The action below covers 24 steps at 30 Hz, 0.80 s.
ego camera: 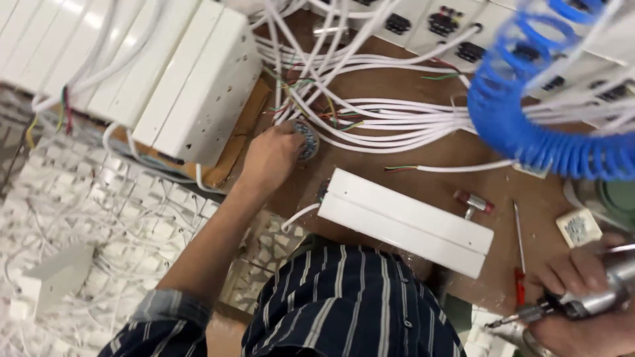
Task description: The person places a white rectangular electrical enclosure on the workbench, picks small screws from a bowl, and drives them into the enclosure using a pneumatic screwdriver. They reposition and turn the enclosure to fasten different sides, then set it aside and begin on another enclosure.
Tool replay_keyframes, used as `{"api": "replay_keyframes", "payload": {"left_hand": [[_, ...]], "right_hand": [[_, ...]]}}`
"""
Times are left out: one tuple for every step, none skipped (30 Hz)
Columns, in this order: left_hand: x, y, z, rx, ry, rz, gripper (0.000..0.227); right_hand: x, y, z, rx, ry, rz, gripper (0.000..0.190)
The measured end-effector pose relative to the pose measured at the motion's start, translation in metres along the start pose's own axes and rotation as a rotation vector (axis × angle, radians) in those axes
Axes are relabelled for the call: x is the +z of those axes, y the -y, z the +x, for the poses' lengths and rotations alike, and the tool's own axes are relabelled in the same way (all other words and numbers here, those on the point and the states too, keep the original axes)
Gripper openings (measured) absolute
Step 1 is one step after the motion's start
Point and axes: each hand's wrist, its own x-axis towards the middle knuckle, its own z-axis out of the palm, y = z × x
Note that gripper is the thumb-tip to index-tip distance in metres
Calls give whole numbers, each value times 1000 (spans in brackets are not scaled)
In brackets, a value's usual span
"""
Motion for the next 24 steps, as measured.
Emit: {"api": "replay_keyframes", "payload": {"left_hand": [[-4, -2, -1, 27, 8, -2, 7], [-8, -2, -1, 37, -32, -61, 7], [-13, -3, 0, 45, -70, -120, 8], [-16, -3, -2, 82, -52, -131, 8], [-18, -4, -3, 64, -104, -152, 8], [-18, -6, -4, 49, -146, -181, 10], [-20, -4, -6, 89, -118, -200, 10], [-20, -4, -7, 54, -111, -161, 8], [-20, -3, -8, 20, -106, -122, 8], [-18, -8, -8, 50, -87, -145, 8], [-18, -12, -7, 67, -123, -191, 12], [-24, -10, -11, 68, -165, -220, 18], [-25, -9, -14, 81, -152, -225, 18], [-26, -9, -13, 77, -167, -218, 18], [-27, -8, -12, 73, -182, -211, 18], [-27, -7, -12, 93, -178, -232, 18], [-26, -6, -12, 111, -182, -214, 17], [-23, -7, -12, 128, -186, -202, 17], [-19, -13, -11, 147, -181, -229, 17], [-23, -13, -12, 110, -205, -224, 14], [-27, -12, -12, 73, -228, -219, 13], [-25, -9, -13, 75, -231, -212, 13], [-22, -5, -14, 101, -276, -226, 17], [-21, 1, -15, 125, -322, -236, 21]], "right_hand": [[36, -24, -4, -27, -5, 5, 20], [72, -50, -8, -38, 2, 130, 26], [108, -75, -9, -50, 14, 255, 33], [112, -80, -12, -91, 5, 258, 33], [115, -84, -13, -177, -42, -13, 35], [118, -87, -18, -262, -111, -286, 38], [117, -94, -18, -305, -141, -285, 38], [117, -97, -17, -347, -159, -449, 39], [117, -100, -15, -384, -183, -614, 40], [118, -101, -16, -415, -211, -622, 40], [119, -102, -16, -357, -144, -514, 39], [119, -108, -10, -281, -62, -395, 39], [122, -111, -11, -294, -75, -392, 39], [126, -114, -9, -265, -33, -378, 37], [130, -115, -7, -236, 9, -363, 35], [133, -118, -6, -260, 0, -377, 35], [137, -119, -5, -236, -2, -355, 38], [141, -119, -5, -212, -6, -338, 42], [146, -116, -7, -237, -18, -356, 42], [151, -118, -5, -220, -5, -373, 45], [155, -121, -2, -204, 7, -389, 49], [159, -120, -1, -205, 12, -384, 49], [162, -121, 1, -215, 50, -400, 48], [165, -123, 4, -222, 91, -414, 47]]}}
